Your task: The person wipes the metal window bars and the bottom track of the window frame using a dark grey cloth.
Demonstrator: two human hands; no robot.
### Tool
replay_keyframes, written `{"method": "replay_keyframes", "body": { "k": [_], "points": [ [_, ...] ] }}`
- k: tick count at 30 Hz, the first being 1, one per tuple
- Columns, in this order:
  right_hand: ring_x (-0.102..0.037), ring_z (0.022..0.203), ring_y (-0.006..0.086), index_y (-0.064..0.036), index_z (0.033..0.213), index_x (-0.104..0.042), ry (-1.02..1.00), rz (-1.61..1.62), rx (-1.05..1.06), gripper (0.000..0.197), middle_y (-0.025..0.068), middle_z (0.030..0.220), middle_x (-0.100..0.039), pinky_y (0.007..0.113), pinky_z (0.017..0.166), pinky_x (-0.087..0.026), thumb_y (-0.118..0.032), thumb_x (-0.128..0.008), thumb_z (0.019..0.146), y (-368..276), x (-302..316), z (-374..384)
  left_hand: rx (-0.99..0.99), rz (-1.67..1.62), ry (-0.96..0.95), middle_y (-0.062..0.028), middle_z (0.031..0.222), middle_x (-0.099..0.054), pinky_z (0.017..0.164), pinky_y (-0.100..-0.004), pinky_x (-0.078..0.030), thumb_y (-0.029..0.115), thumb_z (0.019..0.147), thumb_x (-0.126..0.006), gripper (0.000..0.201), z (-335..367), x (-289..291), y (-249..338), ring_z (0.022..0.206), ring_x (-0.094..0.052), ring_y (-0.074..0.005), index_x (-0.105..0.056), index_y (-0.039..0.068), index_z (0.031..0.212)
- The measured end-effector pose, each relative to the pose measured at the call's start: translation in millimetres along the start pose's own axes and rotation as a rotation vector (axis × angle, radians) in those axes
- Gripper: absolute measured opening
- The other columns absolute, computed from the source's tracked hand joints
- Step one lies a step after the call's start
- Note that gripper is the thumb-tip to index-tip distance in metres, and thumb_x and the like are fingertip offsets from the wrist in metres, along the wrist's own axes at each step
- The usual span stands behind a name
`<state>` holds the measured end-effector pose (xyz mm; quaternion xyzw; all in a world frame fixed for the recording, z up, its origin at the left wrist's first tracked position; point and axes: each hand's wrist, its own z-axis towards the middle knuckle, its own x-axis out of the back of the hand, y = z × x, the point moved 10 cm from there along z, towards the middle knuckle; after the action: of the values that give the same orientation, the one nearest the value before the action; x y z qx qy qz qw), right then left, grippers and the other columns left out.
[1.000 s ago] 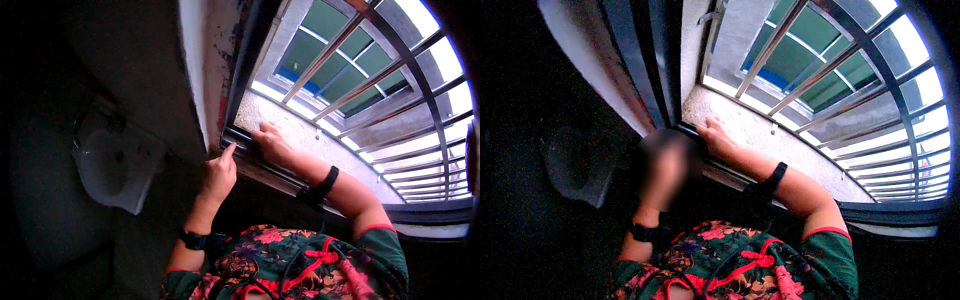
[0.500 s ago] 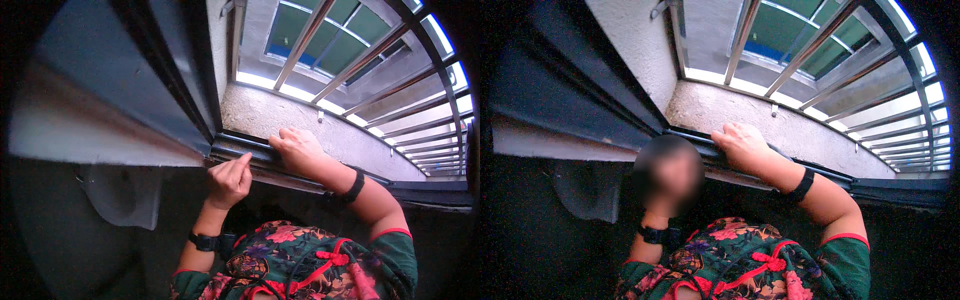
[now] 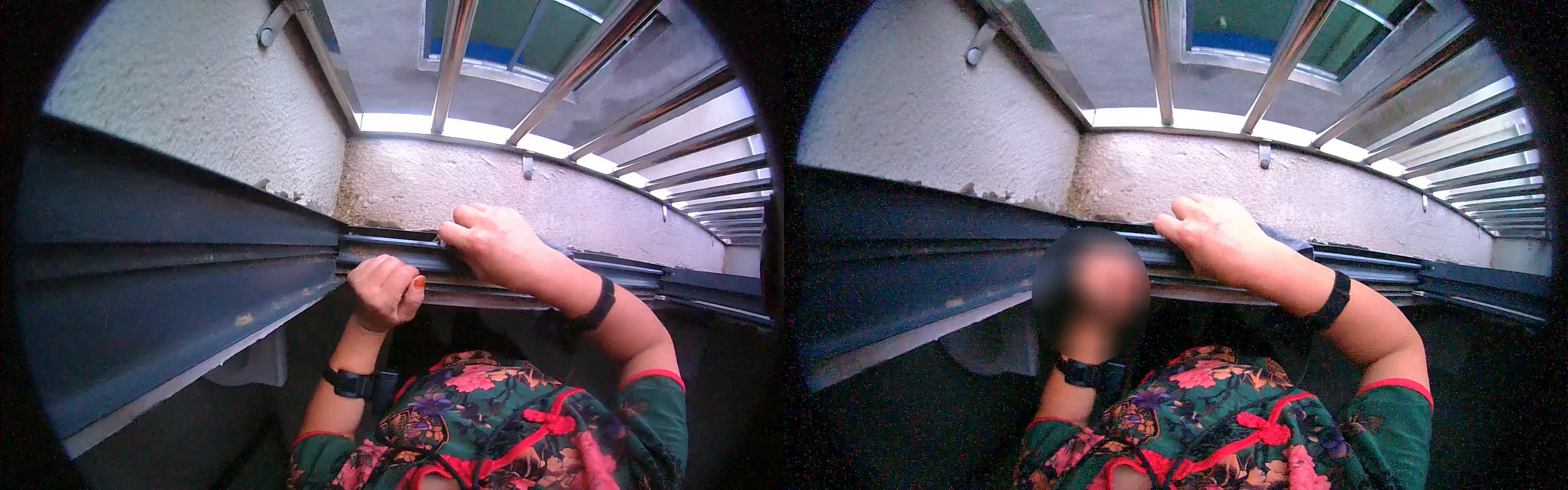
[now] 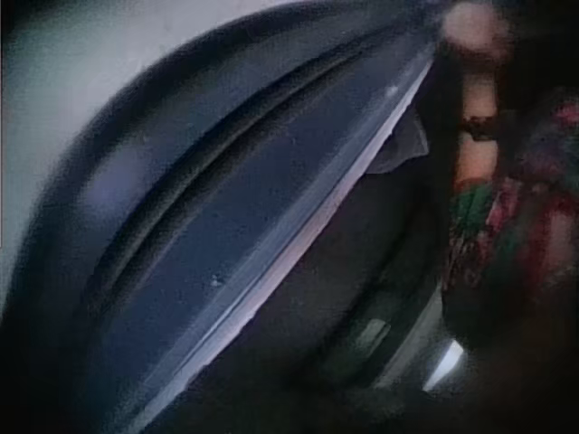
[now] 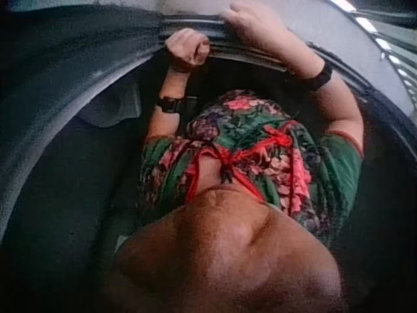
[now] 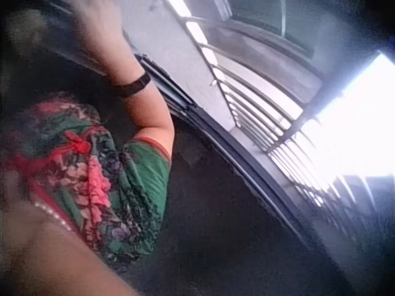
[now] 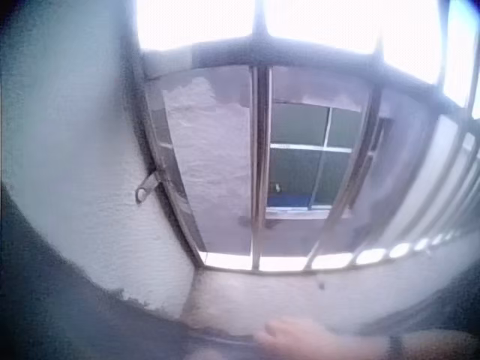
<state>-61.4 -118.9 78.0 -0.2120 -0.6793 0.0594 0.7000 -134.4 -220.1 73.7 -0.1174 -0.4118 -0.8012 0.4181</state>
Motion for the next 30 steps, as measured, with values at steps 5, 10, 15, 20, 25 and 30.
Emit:
{"method": "replay_keyframes", "body": {
  "k": [5,10,15,20,25,30],
  "points": [
    [-0.059,0.077,0.0321,-0.009,0.087,-0.056,0.079,0.035,0.015,0.012,0.0112,0.082,-0.053,0.043,0.063,-0.049,-0.011,-0.064,0.077,4.3,12.0,-7.4,0.025,0.03,-0.02,-0.0095,0.063,-0.052,0.05,-0.038,-0.042,0.018,0.084,-0.062,0.018,0.0,-3.9,-0.8,0.054,-0.053,-0.0292,-0.057,0.006,0.071],
    [-0.06,0.082,0.0349,-0.0048,0.089,-0.058,0.164,0.233,-0.035,0.02,0.0142,0.084,-0.055,0.041,0.067,-0.048,0.0,-0.066,0.071,16.0,41.1,-12.2,0.04,-0.067,0.063,-0.0108,0.063,-0.053,0.051,-0.0383,-0.043,0.015,0.084,-0.062,0.017,-0.4,2.9,-4.9,0.055,-0.055,-0.03,-0.057,0.005,0.071],
    [-0.051,0.082,0.0069,-0.0027,0.1,-0.064,0.094,0.99,-0.29,0.022,0.0005,0.085,-0.062,0.027,0.076,-0.045,-0.011,-0.069,0.081,62.0,37.6,-23.2,0.246,-0.168,0.101,-0.013,0.065,-0.055,0.053,-0.0372,-0.045,0.011,0.088,-0.059,0.017,1.7,5.3,-15.8,0.057,-0.057,-0.0308,-0.059,0.001,0.075],
    [-0.065,0.064,0.0139,-0.0026,0.104,-0.06,0.231,1.726,-0.408,0.022,0.0073,0.084,-0.065,0.03,0.059,-0.056,-0.015,-0.067,0.088,86.5,25.0,-41.6,0.439,-0.293,0.122,-0.0033,0.064,-0.054,0.056,-0.0264,-0.041,0.015,0.096,-0.053,0.026,26.3,4.2,-6.8,0.059,-0.051,-0.0115,-0.065,-0.002,0.081],
    [-0.058,0.069,0.0183,0.0006,0.1,-0.055,0.161,2.184,-0.121,0.022,0.0083,0.079,-0.058,0.033,0.063,-0.052,-0.02,-0.053,0.094,70.8,29.8,-37.1,0.491,-0.421,0.128,0.0001,0.066,-0.055,0.056,-0.0231,-0.04,0.013,0.097,-0.053,0.023,45.6,-7.1,14.8,0.06,-0.049,-0.0065,-0.066,-0.002,0.087],
    [-0.058,0.072,0.0191,-0.0002,0.106,-0.055,0.14,2.265,-0.092,0.024,0.0083,0.083,-0.056,0.034,0.067,-0.054,-0.022,-0.05,0.097,56.1,34.0,-42.0,0.47,-0.342,0.132,-0.0099,0.084,-0.061,0.063,-0.0283,-0.048,0.013,0.094,-0.059,0.018,63.4,-15.3,42.0,0.073,-0.059,-0.0151,-0.065,-0.002,0.103]
  ]
}}
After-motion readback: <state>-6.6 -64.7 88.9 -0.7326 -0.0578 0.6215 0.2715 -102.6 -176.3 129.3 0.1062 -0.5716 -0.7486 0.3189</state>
